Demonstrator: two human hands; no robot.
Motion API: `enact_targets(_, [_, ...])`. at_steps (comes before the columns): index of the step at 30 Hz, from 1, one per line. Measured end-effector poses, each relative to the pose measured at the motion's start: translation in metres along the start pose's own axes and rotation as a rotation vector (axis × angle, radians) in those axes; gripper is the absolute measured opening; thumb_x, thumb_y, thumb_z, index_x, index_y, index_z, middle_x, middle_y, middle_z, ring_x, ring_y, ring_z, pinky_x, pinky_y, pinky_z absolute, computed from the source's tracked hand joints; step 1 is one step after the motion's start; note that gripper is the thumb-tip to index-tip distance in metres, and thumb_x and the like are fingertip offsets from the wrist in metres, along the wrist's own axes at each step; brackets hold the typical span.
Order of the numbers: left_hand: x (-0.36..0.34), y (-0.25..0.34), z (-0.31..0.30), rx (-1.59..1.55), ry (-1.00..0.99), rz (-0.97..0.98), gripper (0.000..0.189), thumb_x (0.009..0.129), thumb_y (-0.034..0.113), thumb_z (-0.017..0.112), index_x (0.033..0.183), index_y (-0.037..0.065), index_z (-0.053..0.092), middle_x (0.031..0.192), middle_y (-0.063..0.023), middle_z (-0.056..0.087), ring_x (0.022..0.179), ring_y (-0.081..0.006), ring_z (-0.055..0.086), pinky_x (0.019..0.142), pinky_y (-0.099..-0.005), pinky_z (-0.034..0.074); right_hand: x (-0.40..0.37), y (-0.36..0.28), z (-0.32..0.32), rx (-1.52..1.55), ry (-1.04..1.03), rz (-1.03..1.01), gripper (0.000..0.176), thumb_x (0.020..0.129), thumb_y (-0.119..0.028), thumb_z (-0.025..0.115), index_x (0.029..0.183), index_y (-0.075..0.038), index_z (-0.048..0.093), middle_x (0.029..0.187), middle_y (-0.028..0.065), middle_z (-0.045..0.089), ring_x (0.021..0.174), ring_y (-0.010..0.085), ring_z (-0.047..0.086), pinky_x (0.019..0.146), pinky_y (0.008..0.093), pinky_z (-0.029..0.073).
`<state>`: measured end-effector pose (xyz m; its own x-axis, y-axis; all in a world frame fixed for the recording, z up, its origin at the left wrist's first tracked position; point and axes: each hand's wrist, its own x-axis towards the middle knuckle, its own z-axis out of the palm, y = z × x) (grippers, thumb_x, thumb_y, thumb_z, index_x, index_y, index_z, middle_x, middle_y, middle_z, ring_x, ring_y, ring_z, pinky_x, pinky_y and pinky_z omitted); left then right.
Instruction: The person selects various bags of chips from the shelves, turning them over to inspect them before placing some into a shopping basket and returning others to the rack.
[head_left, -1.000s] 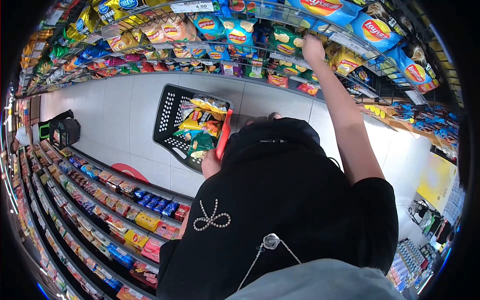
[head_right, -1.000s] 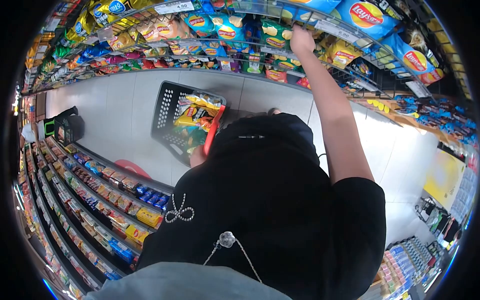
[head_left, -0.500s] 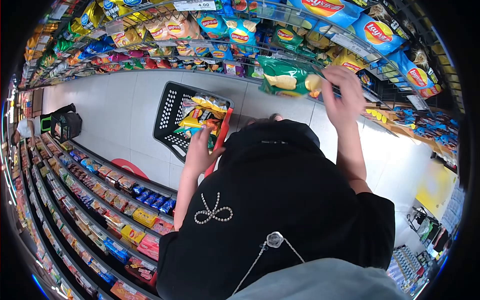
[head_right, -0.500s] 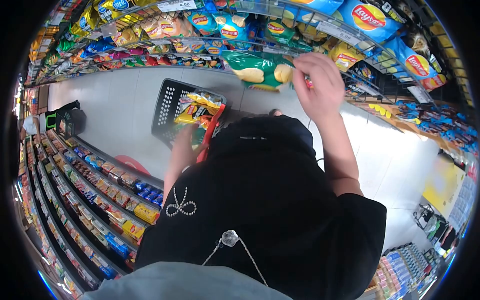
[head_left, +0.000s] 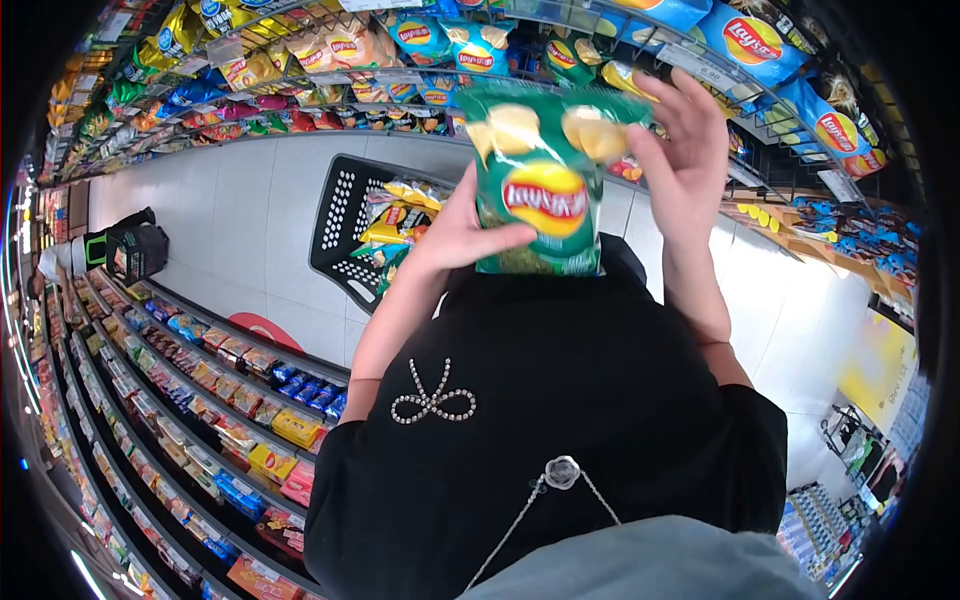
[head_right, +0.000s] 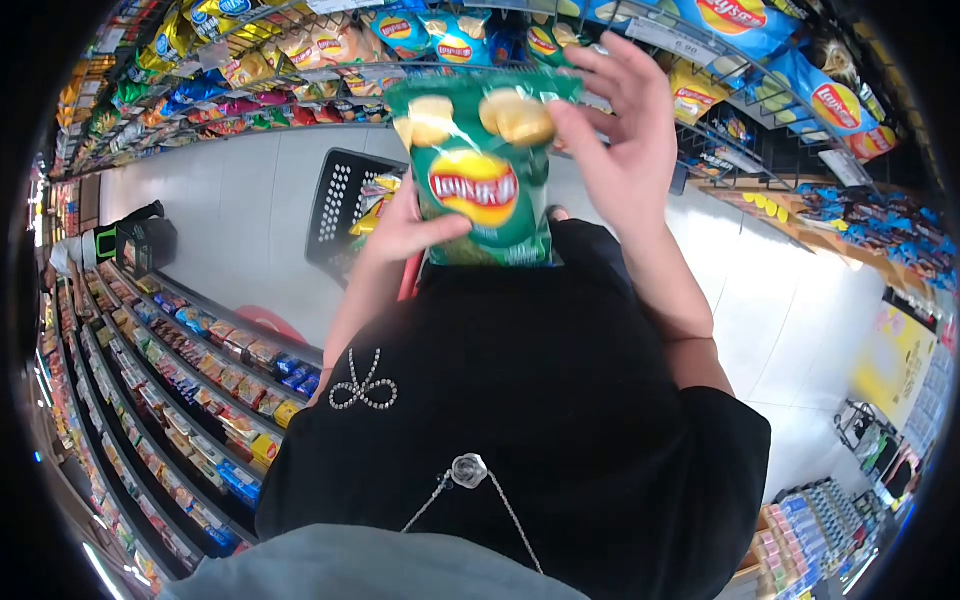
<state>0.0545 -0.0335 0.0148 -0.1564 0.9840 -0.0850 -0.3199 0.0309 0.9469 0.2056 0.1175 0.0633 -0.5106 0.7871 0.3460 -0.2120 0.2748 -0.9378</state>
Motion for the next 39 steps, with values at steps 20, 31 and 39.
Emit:
enact_targets(20, [0.001,-0.020,-0.004,-0.274,0.226,-0.106,0.068,0.065,0.004,0.070,0.122,0.000,0.033,0.112,-0.0100,0.050,0.103,-0.0188,0.049,0.089,-0.0326,0.039,-0.037,0.034,0.009,0.274,-0.377,0.527,0.074,0.076,-0.016,0.064,0.132,-0.004,0.017,0.123,0.0138,0.039,0.109,0.0215,0.043,0.086,0.0328,0.040])
enact_targets(31, [-0.030,-0.042,-0.018,-0.447,0.464,-0.062,0.051,0.068,0.006,0.069,0.112,0.000,0.045,0.104,-0.0089,0.054,0.096,-0.0203,0.053,0.085,-0.0337,0.042,0.063,0.242,-0.091,-1.233,-0.138,0.507,0.073,0.064,-0.041,0.068,0.120,-0.003,0.041,0.108,0.0198,0.052,0.105,0.0304,0.048,0.086,0.0366,0.040])
enact_targets(39, [-0.036,-0.036,-0.002,-0.416,0.595,-0.100,0.053,0.066,0.005,0.069,0.112,0.000,0.044,0.104,-0.0084,0.054,0.096,-0.0196,0.053,0.085,-0.0324,0.040,0.089,0.319,-0.103,-1.299,-0.248,0.762,0.066,0.067,-0.038,0.063,0.122,-0.011,0.038,0.126,0.0170,0.039,0.112,0.0352,0.042,0.090,0.0394,0.039])
